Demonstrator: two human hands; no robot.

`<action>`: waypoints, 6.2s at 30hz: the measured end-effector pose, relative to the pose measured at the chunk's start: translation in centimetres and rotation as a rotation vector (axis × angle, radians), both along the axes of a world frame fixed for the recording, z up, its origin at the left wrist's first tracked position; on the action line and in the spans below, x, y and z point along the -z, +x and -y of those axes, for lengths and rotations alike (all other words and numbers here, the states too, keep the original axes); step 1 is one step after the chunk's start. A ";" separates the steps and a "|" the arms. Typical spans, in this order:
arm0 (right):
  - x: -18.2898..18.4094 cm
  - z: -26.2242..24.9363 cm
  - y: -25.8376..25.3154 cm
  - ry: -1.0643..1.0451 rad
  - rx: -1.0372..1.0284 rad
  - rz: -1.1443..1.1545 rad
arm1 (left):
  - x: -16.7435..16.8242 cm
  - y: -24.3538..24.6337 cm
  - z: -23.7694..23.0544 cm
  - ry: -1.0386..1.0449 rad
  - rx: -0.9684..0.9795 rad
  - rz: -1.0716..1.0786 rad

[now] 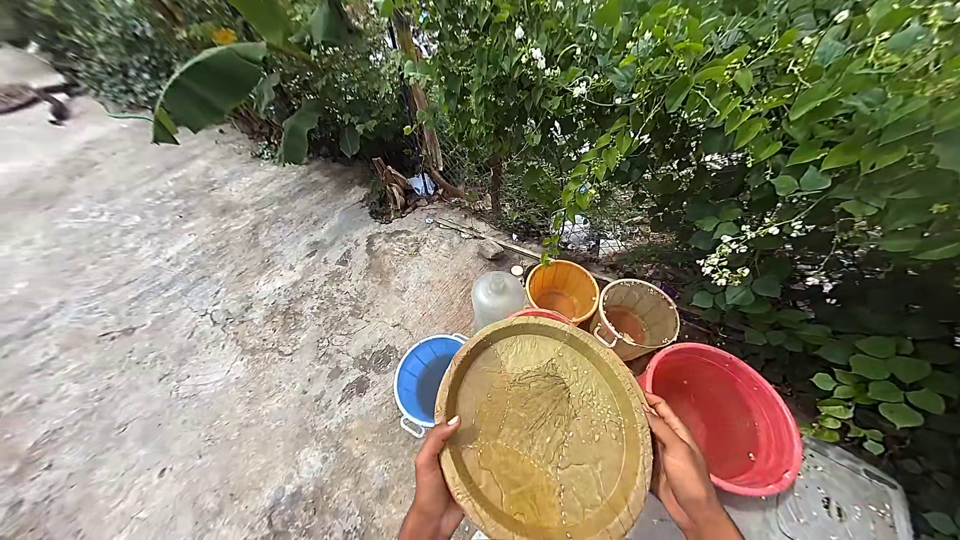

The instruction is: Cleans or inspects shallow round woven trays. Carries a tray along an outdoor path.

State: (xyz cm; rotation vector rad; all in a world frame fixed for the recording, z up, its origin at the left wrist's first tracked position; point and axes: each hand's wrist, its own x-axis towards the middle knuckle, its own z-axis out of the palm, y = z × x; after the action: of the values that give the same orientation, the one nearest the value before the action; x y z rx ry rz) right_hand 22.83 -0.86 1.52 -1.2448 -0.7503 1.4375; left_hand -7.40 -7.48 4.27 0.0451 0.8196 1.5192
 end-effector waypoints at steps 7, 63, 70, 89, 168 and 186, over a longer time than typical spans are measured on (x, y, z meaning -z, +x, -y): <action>-1.4 -2.0 1.7 0.163 -0.052 0.543 | 0.6 0.7 0.6 0.017 0.076 -0.047; -8.3 -1.8 1.1 0.544 0.005 1.416 | 0.3 1.9 0.6 0.289 0.030 0.058; -8.9 -1.3 1.1 0.572 0.025 1.433 | 0.8 2.1 0.7 0.319 0.044 0.118; -10.8 -2.4 1.8 0.360 -0.041 1.182 | 0.5 1.8 1.2 0.346 0.034 0.094; -12.0 -2.0 4.4 0.187 -0.074 0.524 | 0.8 1.5 2.0 0.350 0.114 0.197; -12.9 -1.9 6.6 0.155 0.173 0.613 | 1.3 1.6 1.2 0.045 -0.025 -0.006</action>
State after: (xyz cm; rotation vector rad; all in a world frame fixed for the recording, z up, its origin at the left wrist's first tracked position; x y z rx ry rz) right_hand 29.43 1.08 14.45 -1.6017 -1.1053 0.8350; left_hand -5.81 -8.65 3.00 0.0730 0.7926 1.5619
